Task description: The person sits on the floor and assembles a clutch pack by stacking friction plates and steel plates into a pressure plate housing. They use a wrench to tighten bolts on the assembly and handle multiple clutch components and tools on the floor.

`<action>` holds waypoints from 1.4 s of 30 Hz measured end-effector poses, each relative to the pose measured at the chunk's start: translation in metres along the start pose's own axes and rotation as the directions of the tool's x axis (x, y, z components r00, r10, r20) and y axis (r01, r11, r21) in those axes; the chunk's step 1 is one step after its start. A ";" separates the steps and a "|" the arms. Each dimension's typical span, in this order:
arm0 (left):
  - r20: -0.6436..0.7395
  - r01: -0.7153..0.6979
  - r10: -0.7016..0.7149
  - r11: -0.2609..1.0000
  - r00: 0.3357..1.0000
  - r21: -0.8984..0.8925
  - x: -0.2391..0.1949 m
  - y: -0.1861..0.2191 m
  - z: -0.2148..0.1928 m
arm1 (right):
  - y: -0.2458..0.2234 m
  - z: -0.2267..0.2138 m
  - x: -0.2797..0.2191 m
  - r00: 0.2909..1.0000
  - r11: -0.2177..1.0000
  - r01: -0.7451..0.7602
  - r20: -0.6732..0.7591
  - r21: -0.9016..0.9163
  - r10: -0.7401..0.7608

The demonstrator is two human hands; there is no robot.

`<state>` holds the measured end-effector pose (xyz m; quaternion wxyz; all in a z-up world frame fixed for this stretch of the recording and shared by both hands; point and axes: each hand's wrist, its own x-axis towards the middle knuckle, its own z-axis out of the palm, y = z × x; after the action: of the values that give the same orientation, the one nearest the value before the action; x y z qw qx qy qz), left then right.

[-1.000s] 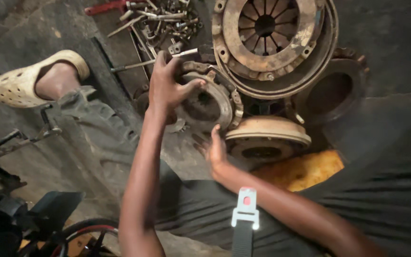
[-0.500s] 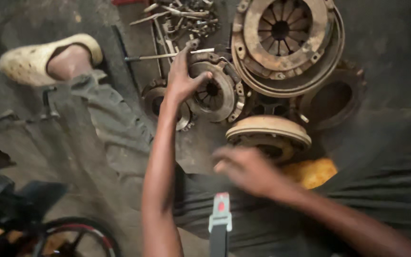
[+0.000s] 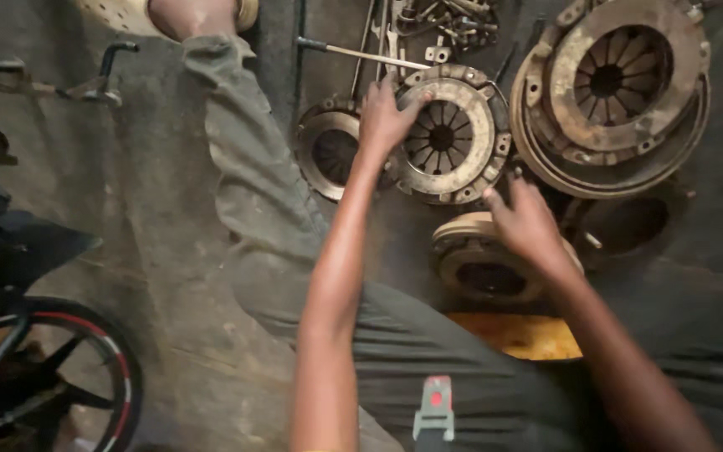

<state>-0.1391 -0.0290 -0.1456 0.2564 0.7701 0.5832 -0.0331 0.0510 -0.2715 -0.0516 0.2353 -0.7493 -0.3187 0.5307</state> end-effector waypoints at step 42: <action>0.063 -0.312 0.317 0.947 0.946 -0.083 -0.125 0.174 -0.210 | -0.049 -0.051 -0.053 0.957 0.848 0.287 -0.165 0.446 -0.238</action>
<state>-0.0711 -0.0805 0.1423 0.3079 0.8416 0.4437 0.0000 0.0753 -0.2775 0.0332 0.4944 -0.6465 -0.2692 0.5149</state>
